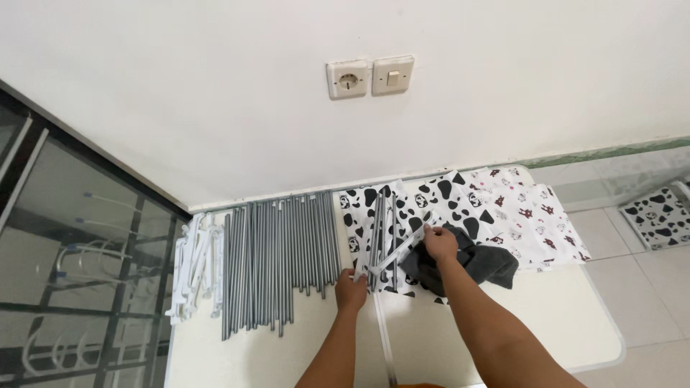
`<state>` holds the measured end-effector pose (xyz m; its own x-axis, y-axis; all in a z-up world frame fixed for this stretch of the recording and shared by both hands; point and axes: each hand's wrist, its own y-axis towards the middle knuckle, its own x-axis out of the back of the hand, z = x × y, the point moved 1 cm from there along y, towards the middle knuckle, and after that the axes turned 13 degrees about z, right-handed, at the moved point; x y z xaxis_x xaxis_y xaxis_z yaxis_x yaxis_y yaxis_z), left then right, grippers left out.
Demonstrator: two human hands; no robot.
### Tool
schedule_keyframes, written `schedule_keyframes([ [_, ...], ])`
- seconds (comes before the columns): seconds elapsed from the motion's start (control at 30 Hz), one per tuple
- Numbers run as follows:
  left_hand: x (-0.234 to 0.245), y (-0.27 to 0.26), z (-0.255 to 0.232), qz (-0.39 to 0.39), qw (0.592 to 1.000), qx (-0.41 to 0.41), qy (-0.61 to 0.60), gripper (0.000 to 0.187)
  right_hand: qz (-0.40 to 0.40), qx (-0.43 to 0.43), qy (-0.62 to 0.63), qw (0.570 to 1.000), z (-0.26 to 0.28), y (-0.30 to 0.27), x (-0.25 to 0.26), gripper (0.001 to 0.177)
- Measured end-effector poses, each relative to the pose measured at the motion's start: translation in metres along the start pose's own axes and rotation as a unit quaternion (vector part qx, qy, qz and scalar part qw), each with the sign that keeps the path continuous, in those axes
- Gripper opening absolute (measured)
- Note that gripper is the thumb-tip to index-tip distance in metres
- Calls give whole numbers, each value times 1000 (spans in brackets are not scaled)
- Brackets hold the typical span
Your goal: The person assembles a three-tier fabric storage unit with a cow print pattern, then wipes metal rods and plastic connectors with a dark cloth.
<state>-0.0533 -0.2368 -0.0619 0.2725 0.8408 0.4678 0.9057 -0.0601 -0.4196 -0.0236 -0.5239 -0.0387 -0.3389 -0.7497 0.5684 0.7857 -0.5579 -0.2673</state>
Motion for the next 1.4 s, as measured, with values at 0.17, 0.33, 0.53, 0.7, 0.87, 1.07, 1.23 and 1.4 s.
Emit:
schedule_keyframes([
  [0.17, -6, 6, -7, 13, 999, 15, -26, 31, 28, 82, -89, 992, 22, -41, 26, 52],
  [0.33, -7, -3, -14, 48, 997, 28, -44, 32, -2, 189, -304, 934, 1, -122, 33, 58],
  [0.53, -6, -3, -31, 63, 996, -60, -33, 35, 103, 41, -392, 913, -40, -130, 41, 62],
  [0.7, 2, -21, -77, 135, 975, -35, -174, 36, -23, 47, -206, 977, -21, -125, 65, 48],
  [0.87, 20, -59, -138, 221, 927, -17, -303, 44, -127, 118, 152, 973, 40, -113, 100, 54],
  [1.07, 54, -103, -201, 328, 869, -79, -362, 44, -26, 158, 426, 890, 106, -109, 134, 47],
  [1.23, 74, -132, -231, 361, 845, -128, -372, 50, 114, 149, 526, 830, 142, -117, 134, 43],
  [1.4, 80, -147, -239, 386, 839, -167, -344, 50, 172, 160, 575, 784, 175, -113, 127, 39],
])
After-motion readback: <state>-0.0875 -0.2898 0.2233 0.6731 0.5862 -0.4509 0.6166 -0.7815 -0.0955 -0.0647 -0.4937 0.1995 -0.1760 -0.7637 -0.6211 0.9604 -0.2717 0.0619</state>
